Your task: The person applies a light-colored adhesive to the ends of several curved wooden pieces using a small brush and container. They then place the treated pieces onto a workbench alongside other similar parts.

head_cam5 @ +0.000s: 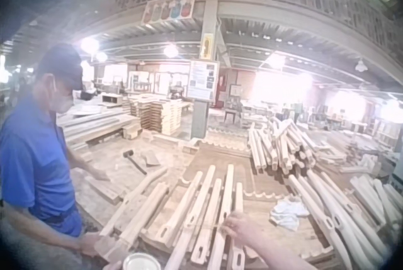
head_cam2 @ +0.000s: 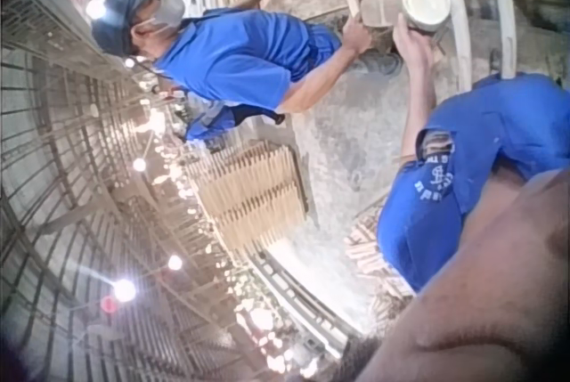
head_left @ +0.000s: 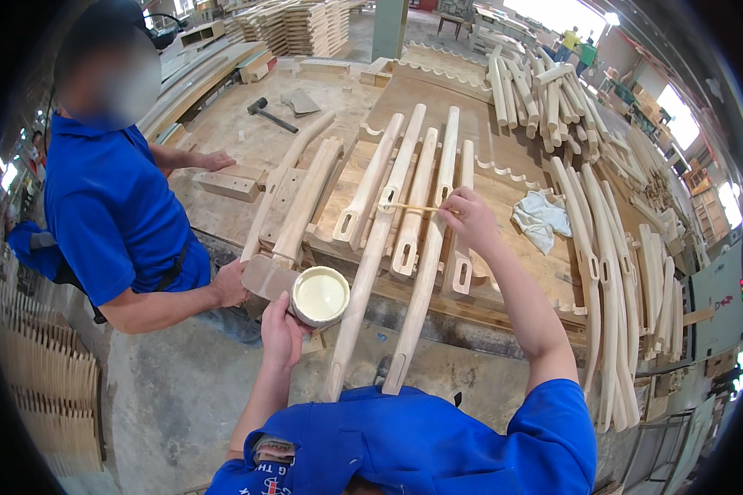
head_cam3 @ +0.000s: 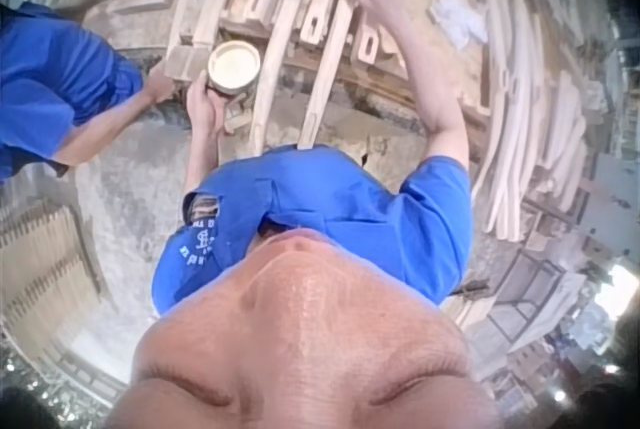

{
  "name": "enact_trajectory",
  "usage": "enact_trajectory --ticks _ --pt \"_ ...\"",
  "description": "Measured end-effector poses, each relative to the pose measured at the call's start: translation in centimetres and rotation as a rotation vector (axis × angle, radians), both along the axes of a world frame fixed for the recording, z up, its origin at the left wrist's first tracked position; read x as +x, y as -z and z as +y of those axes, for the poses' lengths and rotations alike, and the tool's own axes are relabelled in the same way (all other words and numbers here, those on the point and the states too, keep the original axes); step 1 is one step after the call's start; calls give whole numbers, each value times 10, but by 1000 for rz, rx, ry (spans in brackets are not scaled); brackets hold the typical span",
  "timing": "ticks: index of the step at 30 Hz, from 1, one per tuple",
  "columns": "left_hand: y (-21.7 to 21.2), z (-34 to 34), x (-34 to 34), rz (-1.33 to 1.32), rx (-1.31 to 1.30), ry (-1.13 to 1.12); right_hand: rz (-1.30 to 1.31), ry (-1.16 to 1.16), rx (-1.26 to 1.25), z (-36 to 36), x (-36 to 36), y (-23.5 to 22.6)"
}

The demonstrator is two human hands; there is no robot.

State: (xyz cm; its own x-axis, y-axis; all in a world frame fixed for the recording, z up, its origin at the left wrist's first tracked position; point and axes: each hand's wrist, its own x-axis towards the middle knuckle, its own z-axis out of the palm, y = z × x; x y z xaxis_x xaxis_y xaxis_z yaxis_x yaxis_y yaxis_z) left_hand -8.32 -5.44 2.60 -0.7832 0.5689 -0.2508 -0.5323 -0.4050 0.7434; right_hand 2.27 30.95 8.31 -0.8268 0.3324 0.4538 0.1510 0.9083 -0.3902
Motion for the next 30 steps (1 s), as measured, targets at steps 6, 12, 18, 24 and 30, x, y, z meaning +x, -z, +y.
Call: enact_trajectory --ticks 6,12,18,24,30 --pt "3 -4 -1 8 2 31 22 20 -82 4 0 0" --pt "-3 -3 -1 12 -5 33 46 68 -116 14 3 2" --pt "-4 -3 1 2 -29 -14 30 123 38 7 4 6" --pt "-8 -3 2 14 -34 -4 135 150 -30 6 10 6" --pt "-9 -4 2 32 -28 5 153 42 50 4 18 6"
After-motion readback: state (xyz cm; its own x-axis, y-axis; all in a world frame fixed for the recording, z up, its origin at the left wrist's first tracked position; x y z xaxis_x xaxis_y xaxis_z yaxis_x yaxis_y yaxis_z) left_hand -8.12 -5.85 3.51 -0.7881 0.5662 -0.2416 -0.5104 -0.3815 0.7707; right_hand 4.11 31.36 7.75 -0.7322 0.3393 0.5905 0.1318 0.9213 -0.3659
